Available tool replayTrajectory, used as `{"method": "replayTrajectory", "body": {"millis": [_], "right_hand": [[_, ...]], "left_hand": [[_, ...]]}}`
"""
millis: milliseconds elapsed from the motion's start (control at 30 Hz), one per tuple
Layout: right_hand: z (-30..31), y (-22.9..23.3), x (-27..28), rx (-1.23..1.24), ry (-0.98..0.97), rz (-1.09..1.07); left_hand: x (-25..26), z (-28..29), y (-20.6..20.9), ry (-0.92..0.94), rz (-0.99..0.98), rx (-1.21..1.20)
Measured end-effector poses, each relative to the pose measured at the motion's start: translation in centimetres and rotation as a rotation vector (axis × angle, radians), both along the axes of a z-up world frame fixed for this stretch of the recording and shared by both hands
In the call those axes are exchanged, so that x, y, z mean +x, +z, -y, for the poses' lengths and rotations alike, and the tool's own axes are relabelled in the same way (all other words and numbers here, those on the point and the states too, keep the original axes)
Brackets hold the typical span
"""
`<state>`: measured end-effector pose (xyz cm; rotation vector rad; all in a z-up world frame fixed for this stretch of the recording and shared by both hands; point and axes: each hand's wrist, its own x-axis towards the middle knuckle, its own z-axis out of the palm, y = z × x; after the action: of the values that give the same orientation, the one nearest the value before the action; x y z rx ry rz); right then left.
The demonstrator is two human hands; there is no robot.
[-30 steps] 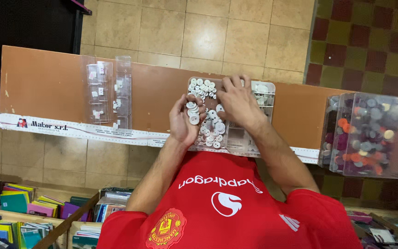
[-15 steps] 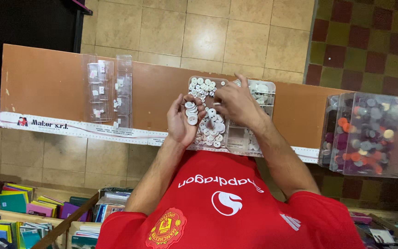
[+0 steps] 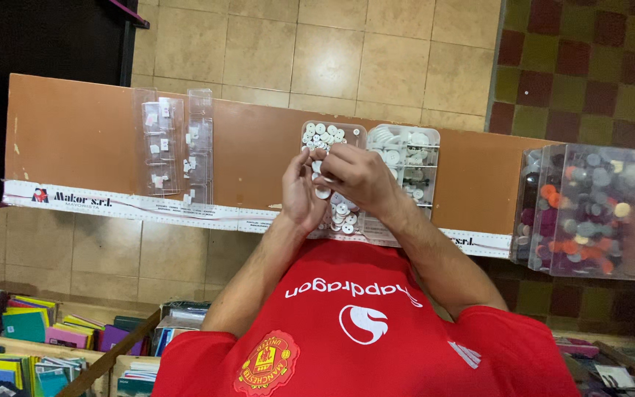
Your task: The person sorts white plastic circular components by hand from a large bin into separate compartments of a plastic storage box.
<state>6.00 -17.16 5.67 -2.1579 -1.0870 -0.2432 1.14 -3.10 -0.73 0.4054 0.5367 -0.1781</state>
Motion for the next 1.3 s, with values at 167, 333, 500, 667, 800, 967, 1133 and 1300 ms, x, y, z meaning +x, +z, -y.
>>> {"method": "replayTrajectory", "body": {"millis": [167,333,500,667,800,967,1133,1300], "right_hand": [[0.3,1.6,0.0,0.026,0.089,-0.089],[0.9,4.2,0.4,0.302,0.002,-0.374],[0.5,4.5,0.4,0.238,0.018,-0.345],[0.7,4.3,0.8,0.2,-0.01,-0.291],[2.9,4.8,1.4,0.267,-0.208,-0.339],[4.3,0.6,0.3,-0.069,-0.075,-0.112],[2.6,-1.7,-1.8,-0.575,-0.095,-0.076],[1.4,-1.5,-1.9,-0.574,-0.156,-0.115]], "left_hand": [[-0.2,0.9,-0.4,-0.077,-0.015,-0.013],[0.1,0.6,1.5,-0.152,-0.009,0.083],[0.2,1.1,-0.9,-0.165,-0.011,0.044],[0.3,1.0,1.6,-0.211,-0.064,0.067],[0.1,-0.2,4.2,-0.238,0.029,-0.073],[-0.3,-1.9,5.3,-0.197,0.06,-0.07],[-0.6,-3.7,2.8,-0.072,0.024,0.144],[-1.5,-5.3,2.5,-0.086,-0.005,0.13]]}}
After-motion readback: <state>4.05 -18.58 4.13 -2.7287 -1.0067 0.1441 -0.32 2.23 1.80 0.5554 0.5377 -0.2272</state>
